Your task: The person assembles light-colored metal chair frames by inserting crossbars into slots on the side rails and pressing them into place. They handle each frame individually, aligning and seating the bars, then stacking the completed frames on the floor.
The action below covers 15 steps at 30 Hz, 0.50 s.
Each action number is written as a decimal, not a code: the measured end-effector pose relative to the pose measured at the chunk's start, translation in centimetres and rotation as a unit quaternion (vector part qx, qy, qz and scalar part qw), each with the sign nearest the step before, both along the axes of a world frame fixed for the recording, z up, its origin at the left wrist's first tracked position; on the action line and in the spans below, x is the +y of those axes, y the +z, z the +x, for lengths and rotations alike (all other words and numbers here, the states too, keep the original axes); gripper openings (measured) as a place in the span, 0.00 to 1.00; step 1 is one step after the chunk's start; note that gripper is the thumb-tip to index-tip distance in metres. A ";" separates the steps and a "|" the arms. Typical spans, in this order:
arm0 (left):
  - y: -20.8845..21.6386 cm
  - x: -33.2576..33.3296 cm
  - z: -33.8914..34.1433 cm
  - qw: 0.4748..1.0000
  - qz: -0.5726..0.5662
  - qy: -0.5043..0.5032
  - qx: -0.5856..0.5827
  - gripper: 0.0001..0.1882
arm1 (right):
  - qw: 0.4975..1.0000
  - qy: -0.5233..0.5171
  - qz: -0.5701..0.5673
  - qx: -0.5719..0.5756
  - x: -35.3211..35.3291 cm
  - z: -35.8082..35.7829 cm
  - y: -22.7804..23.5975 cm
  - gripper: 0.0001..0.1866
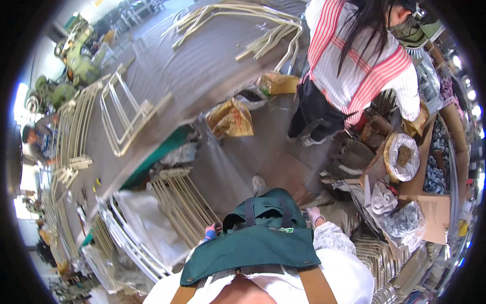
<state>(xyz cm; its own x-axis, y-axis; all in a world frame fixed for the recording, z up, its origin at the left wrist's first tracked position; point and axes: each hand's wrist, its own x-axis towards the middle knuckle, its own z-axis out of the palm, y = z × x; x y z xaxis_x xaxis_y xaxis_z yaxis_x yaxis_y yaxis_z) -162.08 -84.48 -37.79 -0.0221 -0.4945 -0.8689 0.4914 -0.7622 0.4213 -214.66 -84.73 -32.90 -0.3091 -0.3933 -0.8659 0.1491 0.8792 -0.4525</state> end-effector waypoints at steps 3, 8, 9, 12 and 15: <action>3.5 -9.4 -1.2 0.994 0.035 -0.040 -0.092 0.12 | 0.937 0.281 -0.084 0.190 -10.2 -2.2 -8.6 0.12; 6.6 -24.5 -1.4 0.981 -0.086 -0.034 -0.169 0.10 | 0.981 0.101 -0.160 -0.042 -30.9 4.8 4.3 0.14; 7.2 -27.4 -2.0 0.976 -0.100 -0.043 -0.186 0.10 | 0.978 0.091 -0.178 -0.057 -33.9 5.6 5.4 0.13; 10.3 -36.3 -4.0 0.947 -0.180 -0.100 -0.249 0.08 | 0.971 0.022 -0.219 -0.089 -40.4 7.8 9.5 0.11; 12.4 -45.1 -5.4 0.906 -0.307 -0.105 -0.272 0.07 | 0.951 -0.123 -0.272 -0.075 -47.5 9.3 11.8 0.11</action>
<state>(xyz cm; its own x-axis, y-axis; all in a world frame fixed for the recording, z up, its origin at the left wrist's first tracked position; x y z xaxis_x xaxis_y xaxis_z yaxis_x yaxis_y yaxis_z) -167.45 -129.62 -25.37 0.1760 -0.9230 -0.3422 -0.0446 -0.3547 0.9339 -205.37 -132.22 -21.08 -0.3388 -0.7275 -0.5966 0.4188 0.4512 -0.7881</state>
